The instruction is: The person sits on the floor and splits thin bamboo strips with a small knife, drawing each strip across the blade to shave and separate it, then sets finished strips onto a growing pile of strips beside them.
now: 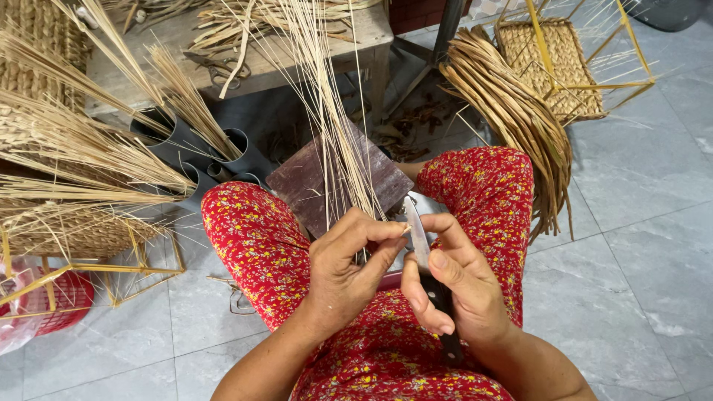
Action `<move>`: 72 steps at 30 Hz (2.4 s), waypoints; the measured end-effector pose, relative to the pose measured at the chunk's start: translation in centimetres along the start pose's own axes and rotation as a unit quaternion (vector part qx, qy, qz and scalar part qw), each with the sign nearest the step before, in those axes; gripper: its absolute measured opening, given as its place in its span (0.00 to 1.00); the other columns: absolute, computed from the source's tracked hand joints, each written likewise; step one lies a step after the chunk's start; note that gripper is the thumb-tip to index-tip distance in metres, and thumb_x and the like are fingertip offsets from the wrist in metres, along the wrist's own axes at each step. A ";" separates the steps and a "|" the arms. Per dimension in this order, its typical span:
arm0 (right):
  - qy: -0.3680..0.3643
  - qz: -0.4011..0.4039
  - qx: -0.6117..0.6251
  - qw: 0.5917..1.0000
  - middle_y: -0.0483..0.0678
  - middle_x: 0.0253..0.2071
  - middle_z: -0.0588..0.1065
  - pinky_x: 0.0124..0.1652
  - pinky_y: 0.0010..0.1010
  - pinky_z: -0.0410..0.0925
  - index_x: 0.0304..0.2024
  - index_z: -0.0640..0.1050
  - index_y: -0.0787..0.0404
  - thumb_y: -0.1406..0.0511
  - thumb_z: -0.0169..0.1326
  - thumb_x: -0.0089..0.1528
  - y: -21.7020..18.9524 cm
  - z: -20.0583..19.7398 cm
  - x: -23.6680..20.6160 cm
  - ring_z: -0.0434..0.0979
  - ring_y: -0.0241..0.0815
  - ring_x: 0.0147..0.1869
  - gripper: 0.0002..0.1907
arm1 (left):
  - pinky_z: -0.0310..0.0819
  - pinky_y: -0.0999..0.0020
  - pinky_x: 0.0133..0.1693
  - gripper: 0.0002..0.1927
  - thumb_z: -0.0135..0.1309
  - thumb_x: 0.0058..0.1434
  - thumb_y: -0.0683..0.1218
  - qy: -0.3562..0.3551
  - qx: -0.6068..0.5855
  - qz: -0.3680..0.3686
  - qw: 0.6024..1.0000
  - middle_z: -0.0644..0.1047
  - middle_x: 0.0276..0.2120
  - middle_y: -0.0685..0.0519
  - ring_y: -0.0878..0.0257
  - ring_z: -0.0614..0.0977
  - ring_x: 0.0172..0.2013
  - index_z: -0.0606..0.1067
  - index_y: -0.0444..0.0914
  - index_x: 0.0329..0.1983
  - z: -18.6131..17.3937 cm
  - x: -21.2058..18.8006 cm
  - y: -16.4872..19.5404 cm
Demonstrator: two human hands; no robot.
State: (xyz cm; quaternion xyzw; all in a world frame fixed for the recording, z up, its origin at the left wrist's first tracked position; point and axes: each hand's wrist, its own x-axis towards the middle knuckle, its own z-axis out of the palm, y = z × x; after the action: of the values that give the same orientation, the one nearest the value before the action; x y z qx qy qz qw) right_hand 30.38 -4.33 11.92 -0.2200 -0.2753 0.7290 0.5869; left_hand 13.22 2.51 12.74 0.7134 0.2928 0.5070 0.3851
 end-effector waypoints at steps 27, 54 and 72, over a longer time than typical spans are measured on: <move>-0.031 -0.002 0.018 0.999 0.57 0.27 0.71 0.16 0.24 0.58 0.67 0.61 0.62 0.62 0.42 0.74 0.0 -0.9 0.2 0.59 0.34 0.15 0.20 | 0.73 0.75 0.40 0.07 0.61 0.65 0.40 -0.073 -0.176 -0.140 0.972 0.78 0.36 0.57 0.70 0.78 0.37 0.81 0.34 0.45 -0.6 -0.2 -1.5; 0.020 -0.025 0.000 0.999 0.60 0.31 0.73 0.17 0.22 0.59 0.63 0.62 0.57 0.62 0.45 0.73 -0.9 -1.7 1.6 0.64 0.34 0.17 0.17 | 0.77 0.73 0.34 0.09 0.60 0.63 0.38 -0.108 -0.004 -0.081 0.991 0.80 0.33 0.53 0.67 0.83 0.33 0.80 0.34 0.47 -1.8 0.7 0.1; 0.094 0.048 -0.068 0.992 0.58 0.29 0.75 0.16 0.20 0.60 0.56 0.66 0.58 0.62 0.46 0.71 0.1 -1.9 2.4 0.66 0.33 0.16 0.13 | 0.77 0.69 0.31 0.07 0.56 0.66 0.41 -0.123 0.053 -0.106 0.985 0.82 0.31 0.49 0.64 0.84 0.28 0.80 0.34 0.43 -1.9 0.7 -0.4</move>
State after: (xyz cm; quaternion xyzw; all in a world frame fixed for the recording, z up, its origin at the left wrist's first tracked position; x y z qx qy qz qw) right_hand 30.98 -1.74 10.42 -0.3403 -0.2568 0.7121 0.5578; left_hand 11.59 3.77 13.16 0.7549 0.3436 0.3553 0.4310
